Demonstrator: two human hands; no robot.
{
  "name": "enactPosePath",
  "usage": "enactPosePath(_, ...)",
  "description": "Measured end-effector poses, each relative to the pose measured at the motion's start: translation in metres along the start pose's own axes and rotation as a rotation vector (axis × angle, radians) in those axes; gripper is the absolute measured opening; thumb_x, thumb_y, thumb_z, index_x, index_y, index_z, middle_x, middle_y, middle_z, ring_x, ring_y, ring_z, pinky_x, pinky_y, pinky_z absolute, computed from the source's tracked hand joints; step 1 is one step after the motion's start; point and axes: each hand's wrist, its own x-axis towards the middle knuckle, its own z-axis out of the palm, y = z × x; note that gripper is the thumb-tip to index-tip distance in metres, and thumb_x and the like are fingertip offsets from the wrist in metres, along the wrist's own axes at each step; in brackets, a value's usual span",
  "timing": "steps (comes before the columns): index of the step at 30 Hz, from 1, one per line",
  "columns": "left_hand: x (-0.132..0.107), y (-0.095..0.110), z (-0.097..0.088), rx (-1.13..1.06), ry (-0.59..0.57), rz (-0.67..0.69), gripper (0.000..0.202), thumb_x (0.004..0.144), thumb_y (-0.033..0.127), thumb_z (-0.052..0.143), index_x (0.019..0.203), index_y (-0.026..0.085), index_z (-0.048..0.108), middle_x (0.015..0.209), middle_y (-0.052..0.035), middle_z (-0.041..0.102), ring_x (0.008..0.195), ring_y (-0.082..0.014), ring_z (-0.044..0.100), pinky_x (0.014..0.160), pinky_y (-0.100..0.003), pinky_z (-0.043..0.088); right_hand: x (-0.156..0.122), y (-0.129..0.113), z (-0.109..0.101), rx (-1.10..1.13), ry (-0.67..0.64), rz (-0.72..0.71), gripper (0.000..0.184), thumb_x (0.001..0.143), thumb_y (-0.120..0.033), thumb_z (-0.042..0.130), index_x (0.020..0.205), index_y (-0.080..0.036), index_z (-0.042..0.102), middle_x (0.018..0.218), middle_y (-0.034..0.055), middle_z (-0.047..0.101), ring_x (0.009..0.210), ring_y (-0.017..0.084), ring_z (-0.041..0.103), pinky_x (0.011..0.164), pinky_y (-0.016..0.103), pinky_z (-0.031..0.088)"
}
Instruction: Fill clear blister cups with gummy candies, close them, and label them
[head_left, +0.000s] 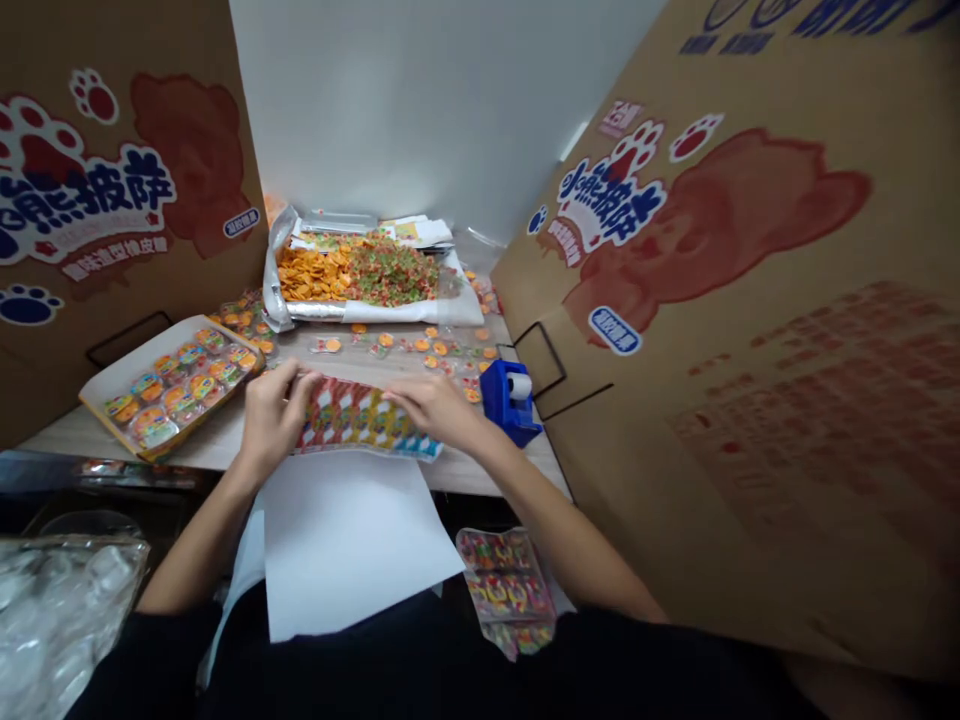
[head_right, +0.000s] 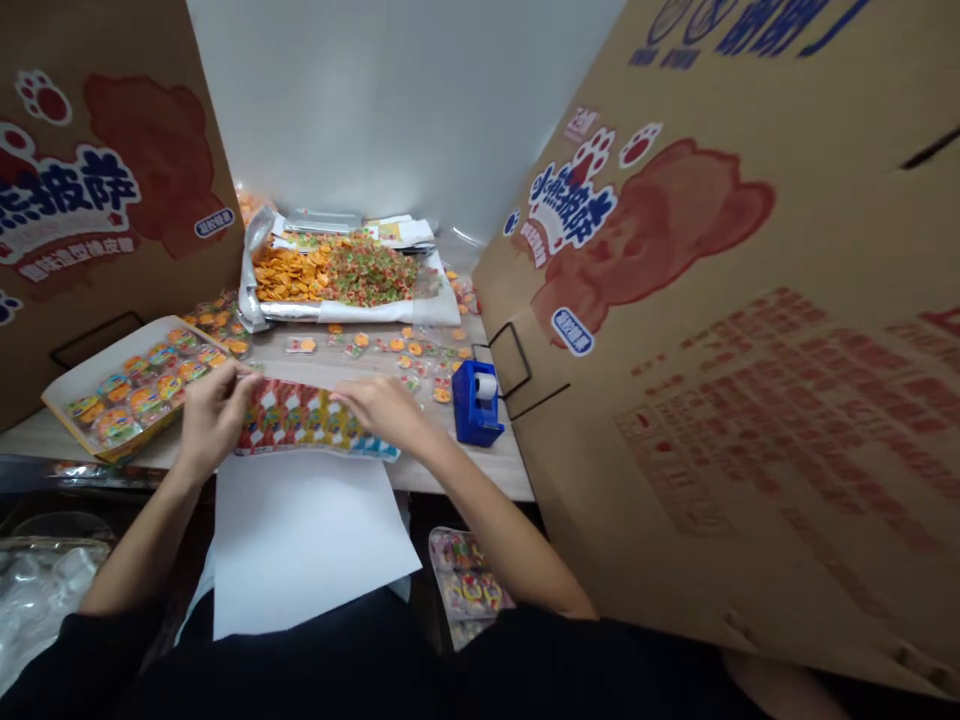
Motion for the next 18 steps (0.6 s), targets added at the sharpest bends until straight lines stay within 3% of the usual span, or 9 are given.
enactPosePath(2,-0.001,-0.010,-0.006,-0.008,0.059,-0.079,0.024,0.088,0.032,0.052,0.069,0.018,0.053,0.061,0.0022,0.053,0.057,-0.0113,0.047,0.056,-0.022,0.036,-0.017,0.017,-0.010,0.042,-0.014,0.042,0.054,0.098,-0.053,0.029,0.064,-0.021,0.056,0.056,0.0021,0.055,0.052,0.015,0.047,0.057,0.028,0.032)
enactPosePath(4,0.003,-0.020,-0.004,-0.031,0.042,-0.131,0.025,0.088,0.034,0.050,0.068,0.018,0.052,0.062,0.0024,0.052,0.058,-0.0112,0.045,0.056,-0.023,0.035,-0.030,0.033,-0.024,0.106,-0.061,0.083,0.054,0.096,-0.056,0.031,0.058,-0.022,0.048,0.052,-0.0009,0.049,0.050,0.014,0.043,0.055,0.027,0.031)
enactPosePath(6,0.010,-0.033,0.009,-0.051,0.011,-0.161,0.028,0.088,0.037,0.049,0.068,0.018,0.050,0.062,0.0025,0.051,0.059,-0.0115,0.045,0.056,-0.023,0.033,-0.036,0.049,-0.035,0.178,-0.135,0.133,0.053,0.095,-0.057,0.034,0.055,-0.022,0.043,0.051,-0.0027,0.045,0.049,0.012,0.041,0.054,0.025,0.032)
enactPosePath(8,0.018,-0.052,0.031,-0.038,-0.018,-0.201,0.029,0.088,0.037,0.049,0.065,0.018,0.047,0.061,0.0026,0.048,0.060,-0.0121,0.044,0.058,-0.024,0.032,-0.030,0.063,-0.032,0.176,-0.200,0.218,0.050,0.094,-0.052,0.041,0.053,-0.022,0.044,0.051,-0.0026,0.046,0.050,0.013,0.043,0.055,0.025,0.034)
enactPosePath(11,0.019,-0.085,0.074,-0.008,-0.092,-0.320,0.029,0.085,0.032,0.054,0.061,0.019,0.044,0.057,0.0023,0.046,0.060,-0.0132,0.044,0.060,-0.025,0.030,-0.005,0.071,0.007,-0.035,-0.177,0.395,0.030,0.086,-0.030,0.059,0.057,-0.020,0.057,0.058,0.0024,0.058,0.059,0.017,0.054,0.065,0.030,0.041)
enactPosePath(13,0.011,-0.105,0.099,-0.031,-0.128,-0.366,0.028,0.083,0.029,0.056,0.060,0.018,0.046,0.056,0.0015,0.049,0.060,-0.0136,0.045,0.061,-0.026,0.031,0.016,0.066,0.052,-0.047,-0.073,0.380,0.006,0.081,-0.018,0.064,0.082,-0.019,0.069,0.081,0.0080,0.069,0.079,0.022,0.062,0.079,0.034,0.044)
enactPosePath(15,0.000,-0.120,0.114,-0.070,-0.124,-0.382,0.024,0.085,0.029,0.055,0.065,0.017,0.052,0.061,-0.0004,0.056,0.063,-0.0143,0.051,0.064,-0.025,0.035,0.036,0.058,0.098,0.103,-0.006,0.276,0.024,0.086,-0.015,0.058,0.106,-0.019,0.069,0.104,0.0099,0.071,0.097,0.023,0.063,0.090,0.034,0.044)
enactPosePath(18,-0.012,-0.137,0.117,-0.122,-0.078,-0.423,0.021,0.088,0.029,0.048,0.075,0.016,0.057,0.075,-0.0038,0.066,0.071,-0.0153,0.059,0.068,-0.024,0.042,0.051,0.052,0.145,0.171,0.055,0.249,0.031,0.091,-0.014,0.050,0.118,-0.017,0.066,0.113,0.0118,0.068,0.105,0.023,0.060,0.094,0.034,0.044)
